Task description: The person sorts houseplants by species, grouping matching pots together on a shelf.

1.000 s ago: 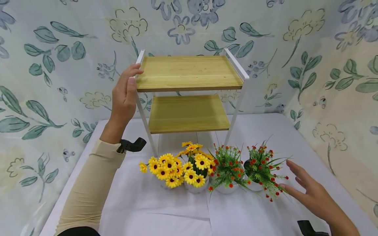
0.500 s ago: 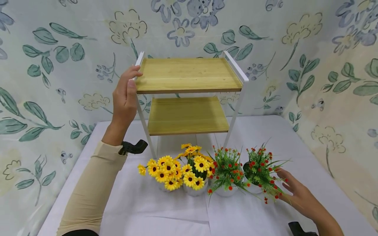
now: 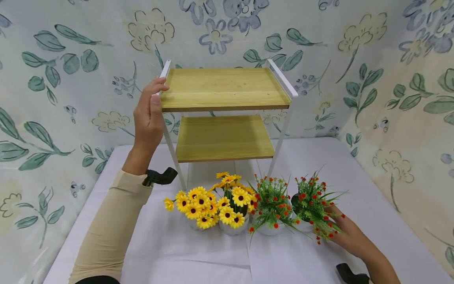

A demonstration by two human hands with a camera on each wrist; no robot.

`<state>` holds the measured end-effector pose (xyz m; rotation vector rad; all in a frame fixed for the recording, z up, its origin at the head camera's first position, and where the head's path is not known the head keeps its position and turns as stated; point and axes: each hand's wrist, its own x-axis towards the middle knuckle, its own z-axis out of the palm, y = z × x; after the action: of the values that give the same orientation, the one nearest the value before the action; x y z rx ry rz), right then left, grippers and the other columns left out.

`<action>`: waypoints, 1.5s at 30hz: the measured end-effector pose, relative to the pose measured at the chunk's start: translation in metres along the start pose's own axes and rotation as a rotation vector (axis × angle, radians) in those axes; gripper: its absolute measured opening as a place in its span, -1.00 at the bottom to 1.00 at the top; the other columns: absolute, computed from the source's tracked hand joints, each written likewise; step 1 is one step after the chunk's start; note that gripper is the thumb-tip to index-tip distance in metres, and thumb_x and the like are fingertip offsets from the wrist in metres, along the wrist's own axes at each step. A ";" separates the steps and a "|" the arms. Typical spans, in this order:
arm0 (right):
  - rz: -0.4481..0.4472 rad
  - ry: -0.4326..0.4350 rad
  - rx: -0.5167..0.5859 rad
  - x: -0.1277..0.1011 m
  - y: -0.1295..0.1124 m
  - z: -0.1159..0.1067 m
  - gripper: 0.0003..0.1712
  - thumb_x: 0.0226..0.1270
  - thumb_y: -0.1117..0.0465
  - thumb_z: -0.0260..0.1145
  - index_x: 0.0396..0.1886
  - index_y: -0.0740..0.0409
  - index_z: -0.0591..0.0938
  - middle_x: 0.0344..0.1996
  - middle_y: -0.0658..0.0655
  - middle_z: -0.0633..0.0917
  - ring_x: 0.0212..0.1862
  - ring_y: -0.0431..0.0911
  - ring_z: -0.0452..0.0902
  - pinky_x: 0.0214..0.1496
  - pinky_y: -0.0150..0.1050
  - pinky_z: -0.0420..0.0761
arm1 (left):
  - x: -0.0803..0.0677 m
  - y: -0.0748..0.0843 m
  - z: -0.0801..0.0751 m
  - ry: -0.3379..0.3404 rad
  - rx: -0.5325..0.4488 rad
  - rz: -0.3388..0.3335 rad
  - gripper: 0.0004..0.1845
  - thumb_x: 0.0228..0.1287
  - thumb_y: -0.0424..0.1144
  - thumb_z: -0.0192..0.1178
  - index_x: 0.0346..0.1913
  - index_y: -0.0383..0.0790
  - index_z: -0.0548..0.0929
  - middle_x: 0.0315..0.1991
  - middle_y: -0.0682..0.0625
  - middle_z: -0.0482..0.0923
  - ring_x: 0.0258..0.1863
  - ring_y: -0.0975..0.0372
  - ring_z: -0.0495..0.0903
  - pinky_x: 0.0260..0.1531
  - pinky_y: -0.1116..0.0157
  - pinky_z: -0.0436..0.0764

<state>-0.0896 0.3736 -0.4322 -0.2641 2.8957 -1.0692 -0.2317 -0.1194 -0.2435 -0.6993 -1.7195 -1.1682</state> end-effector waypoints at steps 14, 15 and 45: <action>0.138 -0.084 0.016 0.014 -0.014 0.004 0.14 0.20 -0.02 0.38 0.48 0.42 -0.08 0.25 0.61 0.26 0.21 0.53 0.25 0.04 0.36 0.43 | 0.004 0.001 -0.002 0.014 -0.015 0.004 -0.63 0.37 -0.33 -0.22 -0.01 -0.57 0.46 0.20 -0.36 0.44 0.37 0.17 0.29 0.38 0.17 0.21; 0.140 -0.089 0.028 0.015 -0.016 0.005 0.16 0.20 -0.02 0.38 0.49 0.41 -0.12 0.27 0.61 0.24 0.23 0.53 0.23 0.05 0.37 0.41 | 0.004 0.001 -0.002 0.014 -0.012 0.004 -0.64 0.37 -0.34 -0.22 -0.01 -0.57 0.46 0.20 -0.36 0.44 0.37 0.14 0.29 0.38 0.17 0.21; 0.207 -0.009 0.001 0.009 -0.016 -0.005 0.12 0.11 -0.10 0.44 0.43 0.34 0.04 0.26 0.45 0.35 0.25 0.33 0.30 0.09 0.30 0.39 | -0.002 -0.002 -0.001 0.010 -0.036 0.006 -0.65 0.37 -0.35 -0.20 -0.02 -0.58 0.47 0.19 -0.38 0.44 0.37 0.19 0.29 0.37 0.19 0.23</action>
<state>-0.0963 0.3636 -0.4175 0.0311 2.8367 -1.0307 -0.2324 -0.1210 -0.2466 -0.7190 -1.6904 -1.1997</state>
